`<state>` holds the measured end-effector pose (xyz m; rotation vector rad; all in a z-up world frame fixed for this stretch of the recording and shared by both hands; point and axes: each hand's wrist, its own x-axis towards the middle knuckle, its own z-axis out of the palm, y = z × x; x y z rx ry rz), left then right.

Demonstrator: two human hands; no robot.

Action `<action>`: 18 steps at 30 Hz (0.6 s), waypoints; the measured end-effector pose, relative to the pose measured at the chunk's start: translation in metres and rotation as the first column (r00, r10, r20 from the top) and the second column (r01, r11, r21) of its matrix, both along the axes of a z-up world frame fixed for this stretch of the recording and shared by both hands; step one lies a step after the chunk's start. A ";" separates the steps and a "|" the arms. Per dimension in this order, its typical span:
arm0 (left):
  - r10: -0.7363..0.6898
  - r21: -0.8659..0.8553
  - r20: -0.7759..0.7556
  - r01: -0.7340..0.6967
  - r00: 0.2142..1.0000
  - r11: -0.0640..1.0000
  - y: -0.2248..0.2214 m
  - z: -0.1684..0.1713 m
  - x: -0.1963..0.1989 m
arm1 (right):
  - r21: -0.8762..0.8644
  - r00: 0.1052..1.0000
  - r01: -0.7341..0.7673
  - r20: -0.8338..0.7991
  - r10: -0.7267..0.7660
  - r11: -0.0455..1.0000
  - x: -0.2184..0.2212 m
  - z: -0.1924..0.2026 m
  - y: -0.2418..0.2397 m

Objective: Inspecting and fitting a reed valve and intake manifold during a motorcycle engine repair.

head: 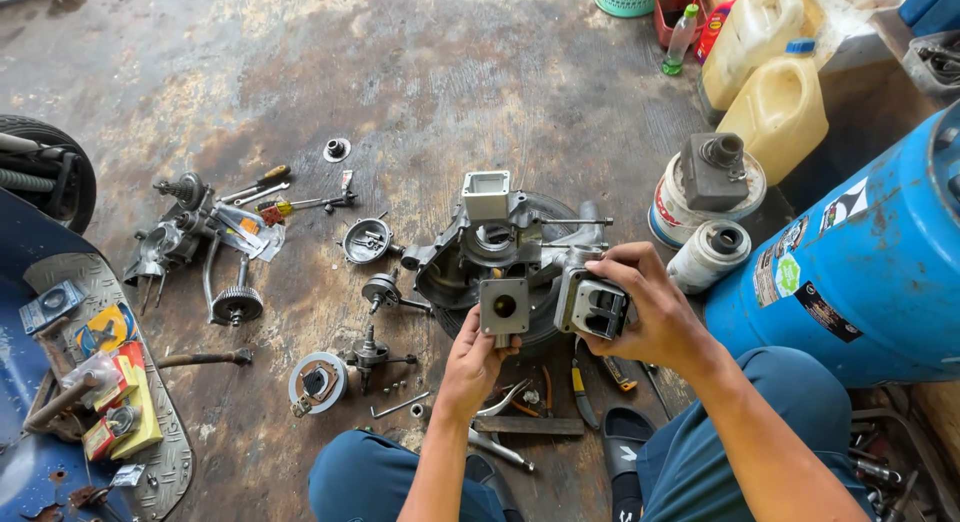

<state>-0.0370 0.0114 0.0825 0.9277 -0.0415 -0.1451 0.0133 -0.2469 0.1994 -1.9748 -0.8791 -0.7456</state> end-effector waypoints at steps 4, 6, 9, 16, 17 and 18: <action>0.044 -0.107 0.081 -0.035 0.996 0.994 -0.004 0.021 -0.008 | -0.010 0.999 -0.039 -0.003 0.039 0.999 -0.006 0.011 0.007; -0.007 -0.346 0.005 0.009 1.000 0.938 -0.003 0.034 -0.016 | -0.171 0.985 -0.085 -0.166 0.056 0.982 -0.014 0.015 0.007; 0.039 -0.388 -0.011 -0.040 0.999 0.921 -0.010 0.044 -0.016 | -0.200 0.981 -0.100 -0.184 0.063 0.975 -0.016 0.019 0.010; 0.039 -0.372 0.079 -0.007 0.996 0.928 -0.016 0.050 -0.025 | -0.265 0.969 -0.079 -0.249 0.011 0.961 -0.021 0.004 0.012; 0.055 -0.380 0.064 -0.027 0.996 0.925 -0.017 0.051 -0.027 | -0.260 0.968 -0.081 -0.250 0.014 0.962 -0.021 0.005 0.013; 0.069 -0.389 0.053 -0.043 0.996 0.920 -0.019 0.052 -0.026 | -0.257 0.969 -0.080 -0.246 0.015 0.963 -0.020 0.006 0.013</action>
